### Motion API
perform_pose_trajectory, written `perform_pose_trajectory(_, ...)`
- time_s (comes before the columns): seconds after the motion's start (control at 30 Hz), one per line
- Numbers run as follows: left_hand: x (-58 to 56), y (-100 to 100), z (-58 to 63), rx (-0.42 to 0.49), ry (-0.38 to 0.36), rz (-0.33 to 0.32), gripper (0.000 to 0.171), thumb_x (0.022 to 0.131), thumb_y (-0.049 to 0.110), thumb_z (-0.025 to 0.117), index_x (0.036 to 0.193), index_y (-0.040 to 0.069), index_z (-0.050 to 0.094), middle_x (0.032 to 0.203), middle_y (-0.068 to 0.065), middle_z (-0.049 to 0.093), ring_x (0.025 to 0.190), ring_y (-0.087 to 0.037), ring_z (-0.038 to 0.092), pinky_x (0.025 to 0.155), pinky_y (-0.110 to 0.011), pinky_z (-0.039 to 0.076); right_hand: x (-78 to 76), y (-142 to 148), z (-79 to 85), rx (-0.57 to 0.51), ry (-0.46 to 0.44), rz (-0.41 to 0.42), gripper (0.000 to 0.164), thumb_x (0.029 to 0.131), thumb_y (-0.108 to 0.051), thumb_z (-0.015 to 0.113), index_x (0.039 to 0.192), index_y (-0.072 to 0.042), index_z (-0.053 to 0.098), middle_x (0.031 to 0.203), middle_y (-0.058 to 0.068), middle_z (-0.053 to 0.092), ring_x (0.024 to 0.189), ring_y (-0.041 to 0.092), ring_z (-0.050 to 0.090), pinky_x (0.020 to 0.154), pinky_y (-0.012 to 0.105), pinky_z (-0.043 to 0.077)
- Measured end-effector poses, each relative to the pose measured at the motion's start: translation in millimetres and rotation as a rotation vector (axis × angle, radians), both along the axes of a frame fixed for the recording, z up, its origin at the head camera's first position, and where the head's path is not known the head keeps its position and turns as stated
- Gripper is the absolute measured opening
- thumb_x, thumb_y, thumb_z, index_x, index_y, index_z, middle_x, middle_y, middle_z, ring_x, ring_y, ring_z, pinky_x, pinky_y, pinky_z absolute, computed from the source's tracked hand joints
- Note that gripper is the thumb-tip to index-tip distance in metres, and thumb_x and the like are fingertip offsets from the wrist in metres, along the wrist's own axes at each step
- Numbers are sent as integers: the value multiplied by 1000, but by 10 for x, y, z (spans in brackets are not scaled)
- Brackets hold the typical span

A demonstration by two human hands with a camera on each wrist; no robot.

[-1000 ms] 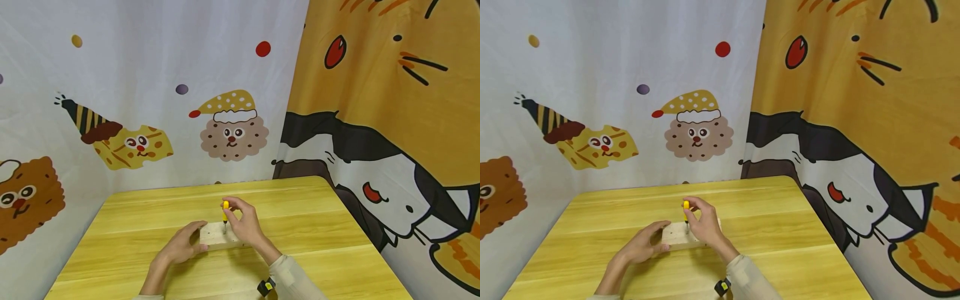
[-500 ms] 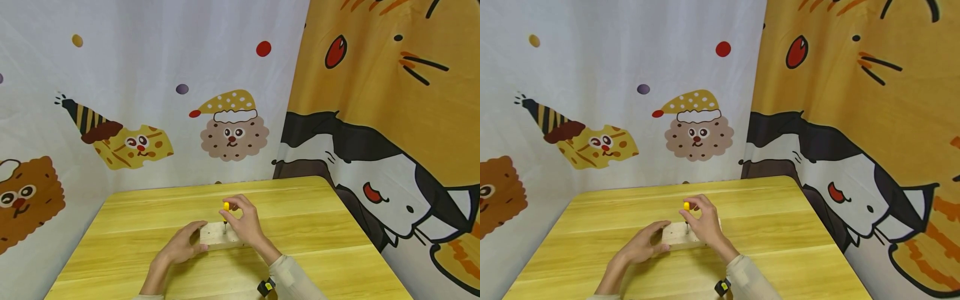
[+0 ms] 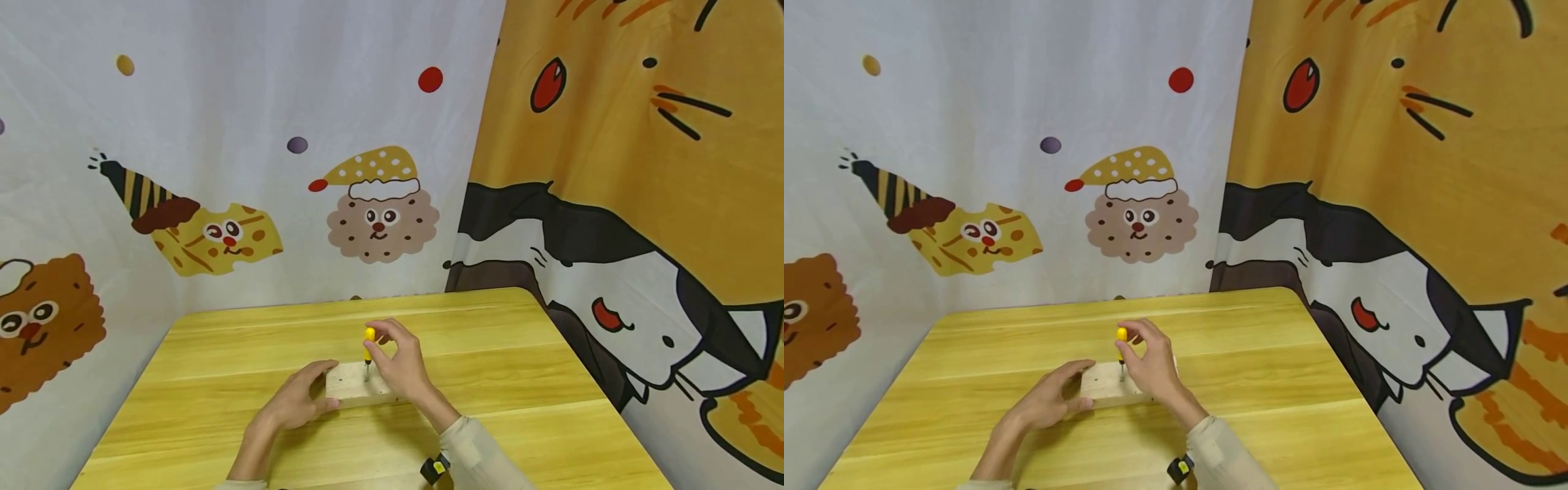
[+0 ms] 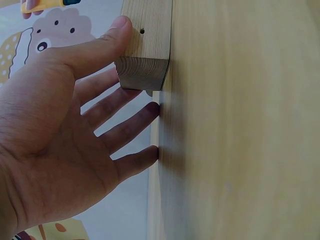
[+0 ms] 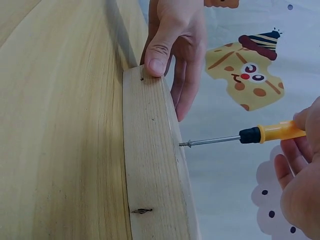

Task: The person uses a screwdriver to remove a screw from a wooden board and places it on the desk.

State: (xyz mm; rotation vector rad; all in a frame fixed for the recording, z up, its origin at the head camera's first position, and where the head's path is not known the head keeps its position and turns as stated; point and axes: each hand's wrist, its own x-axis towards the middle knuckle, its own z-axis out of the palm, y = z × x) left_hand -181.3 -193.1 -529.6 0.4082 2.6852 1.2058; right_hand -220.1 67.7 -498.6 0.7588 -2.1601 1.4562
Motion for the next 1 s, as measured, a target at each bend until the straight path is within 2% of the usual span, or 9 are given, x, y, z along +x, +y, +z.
perform_pose_trajectory(0.1, 1, -1, 2, 2, 0, 1, 79, 98, 35, 91, 166, 15, 56, 173, -18, 54, 164, -50, 46, 133, -74, 38, 2, 1, -7, -4, -19, 14, 30, 107, -7, 78, 136, -14, 77, 120, 5, 80, 103, 18, 74, 90, 36, 68)
perform_pose_trajectory(0.2, 0, -2, 2, 4, -1, 0, 79, 98, 35, 91, 166, 15, 56, 173, -18, 54, 163, -50, 46, 132, -75, 39, 0, 0, -15, -8, 1, 26, 31, 107, -6, 78, 136, -14, 78, 121, 5, 79, 104, 19, 74, 90, 36, 68)
perform_pose_trajectory(0.47, 3, 6, 1, 9, 5, 5, 80, 96, 34, 92, 165, 14, 57, 173, -19, 54, 162, -51, 47, 131, -75, 41, -14, -9, -25, 12, 44, -7, 31, 103, -18, 87, 132, -19, 80, 129, 2, 77, 109, 30, 72, 92, 39, 64)
perform_pose_trajectory(0.6, 5, 7, -3, 12, 8, 7, 79, 96, 33, 93, 164, 14, 57, 172, -19, 55, 162, -51, 48, 131, -75, 41, -21, -12, -27, 18, 55, -27, 31, 101, -17, 89, 130, -18, 80, 123, 3, 76, 104, 28, 72, 90, 40, 64)
perform_pose_trajectory(0.73, 2, 5, -9, 13, 12, 2, 79, 96, 33, 93, 164, 14, 57, 172, -19, 55, 162, -51, 48, 131, -75, 41, -18, -11, -28, 19, 58, -33, 30, 101, -15, 88, 129, -17, 80, 116, 2, 76, 100, 27, 72, 89, 34, 64)
perform_pose_trajectory(1.0, -3, -3, -33, 10, 17, 0, 79, 97, 34, 92, 165, 14, 57, 172, -18, 55, 162, -50, 49, 132, -73, 41, -10, -14, -13, 18, 49, -14, 32, 102, -13, 87, 132, -16, 79, 115, 2, 77, 101, 23, 73, 89, 39, 66)
